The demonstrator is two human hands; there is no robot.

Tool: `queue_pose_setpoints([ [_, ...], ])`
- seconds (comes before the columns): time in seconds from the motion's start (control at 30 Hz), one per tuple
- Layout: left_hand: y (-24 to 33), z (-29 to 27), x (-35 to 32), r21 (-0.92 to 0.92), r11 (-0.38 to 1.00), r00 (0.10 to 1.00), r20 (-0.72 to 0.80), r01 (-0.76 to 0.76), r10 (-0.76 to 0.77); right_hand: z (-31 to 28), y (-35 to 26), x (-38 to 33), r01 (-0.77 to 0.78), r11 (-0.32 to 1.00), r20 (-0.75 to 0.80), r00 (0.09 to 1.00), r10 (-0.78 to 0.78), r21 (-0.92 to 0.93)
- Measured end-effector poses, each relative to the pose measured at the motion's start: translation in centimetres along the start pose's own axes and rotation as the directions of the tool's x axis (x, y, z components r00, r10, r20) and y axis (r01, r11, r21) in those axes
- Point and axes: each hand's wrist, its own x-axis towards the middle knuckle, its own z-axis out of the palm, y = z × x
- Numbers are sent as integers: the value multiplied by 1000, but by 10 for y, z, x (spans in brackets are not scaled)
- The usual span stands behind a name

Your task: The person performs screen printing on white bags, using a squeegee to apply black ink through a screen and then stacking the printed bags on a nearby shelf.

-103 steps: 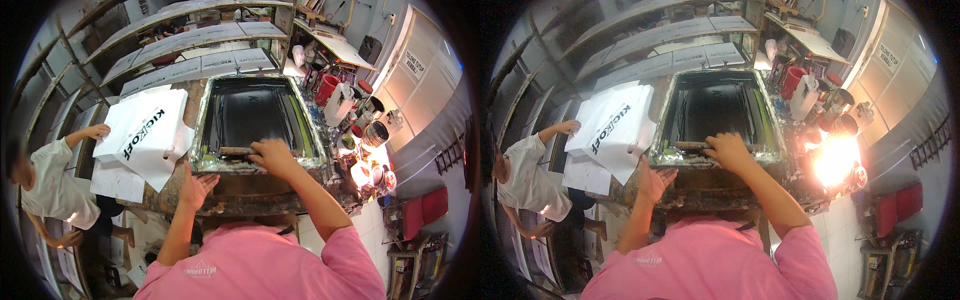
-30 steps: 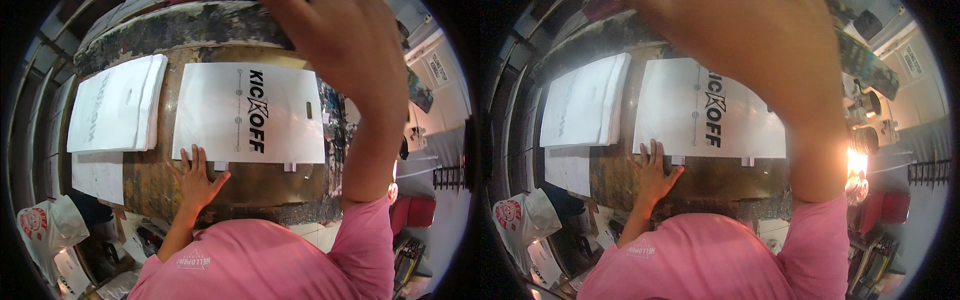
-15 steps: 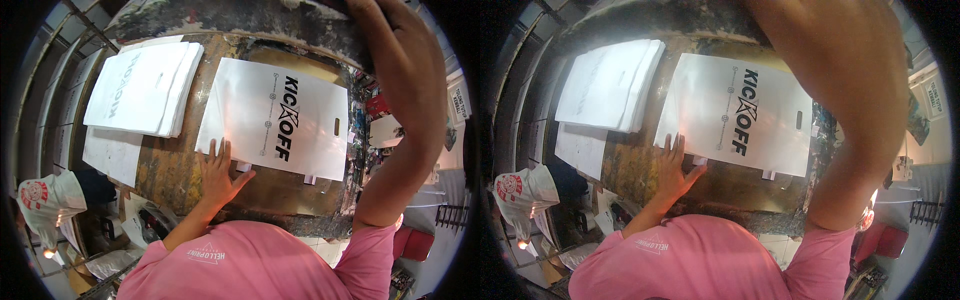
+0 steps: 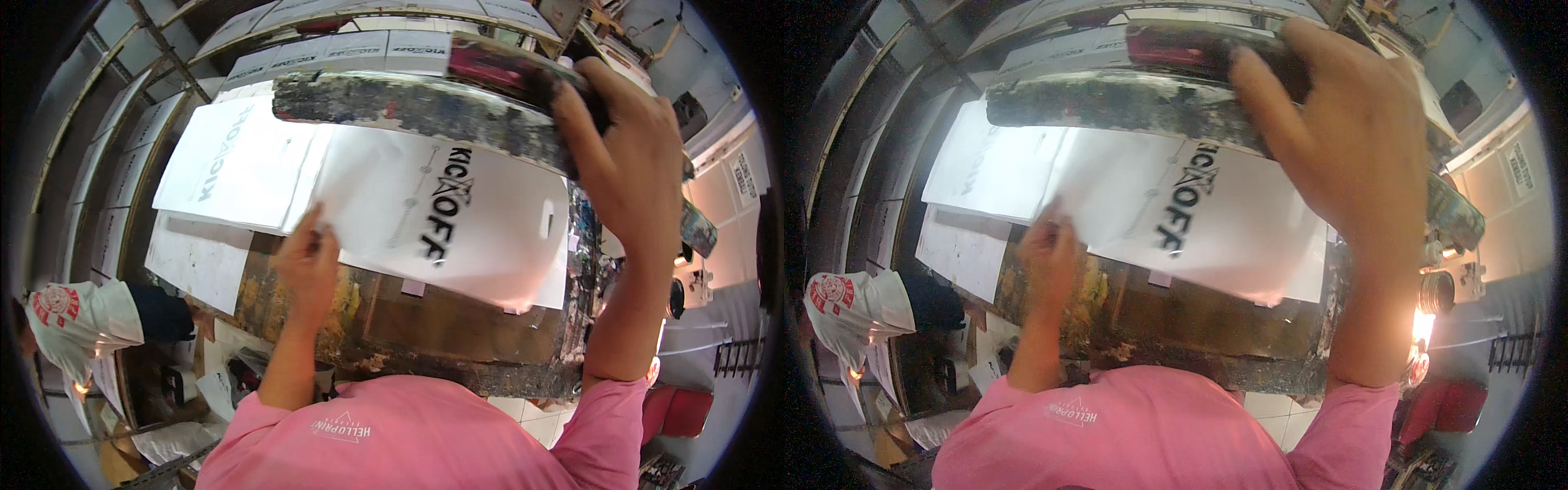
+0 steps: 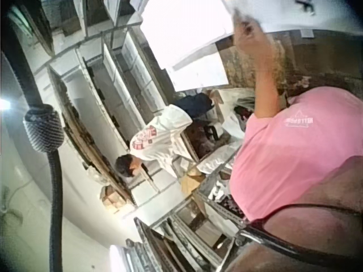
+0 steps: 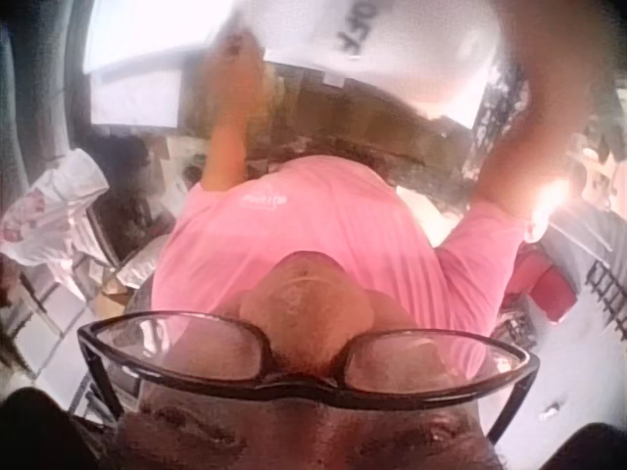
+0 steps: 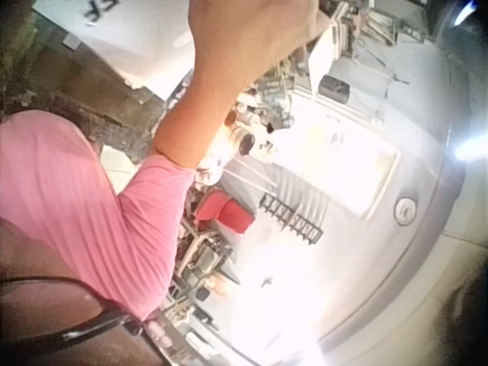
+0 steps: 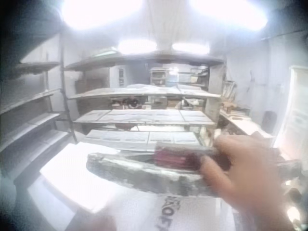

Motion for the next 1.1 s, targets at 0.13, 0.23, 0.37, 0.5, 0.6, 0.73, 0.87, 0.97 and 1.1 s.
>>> queue_pose_setpoints([
  [0.13,-34,-94,59,84,996,995,-101,31,-23,3,3,8,-75,997,33,997,75,0],
  [0.23,-59,-166,112,212,977,997,-59,-37,50,1,-1,17,-156,987,80,984,160,-43],
  [0.37,-105,-248,185,430,903,996,-86,23,16,0,-3,12,-205,973,119,969,217,-107],
  [0.5,-137,-306,247,657,751,996,-91,73,-17,0,-5,3,-193,976,122,971,205,-100],
  [0.6,-115,-294,268,954,243,978,-197,177,61,-2,-8,8,-151,979,70,984,162,-137],
  [0.73,-30,-181,195,471,854,975,121,-223,187,0,-13,4,-96,995,-91,991,97,9],
  [0.87,34,-63,19,-578,738,626,729,348,275,10,-27,-61,-63,998,38,997,62,8],
  [0.97,50,-39,-73,-713,171,721,693,680,20,17,-49,-139,-35,996,387,922,1,81],
  [1.1,10,-28,-103,-493,246,538,633,834,-556,54,-75,-203,-246,941,683,730,23,231],
])
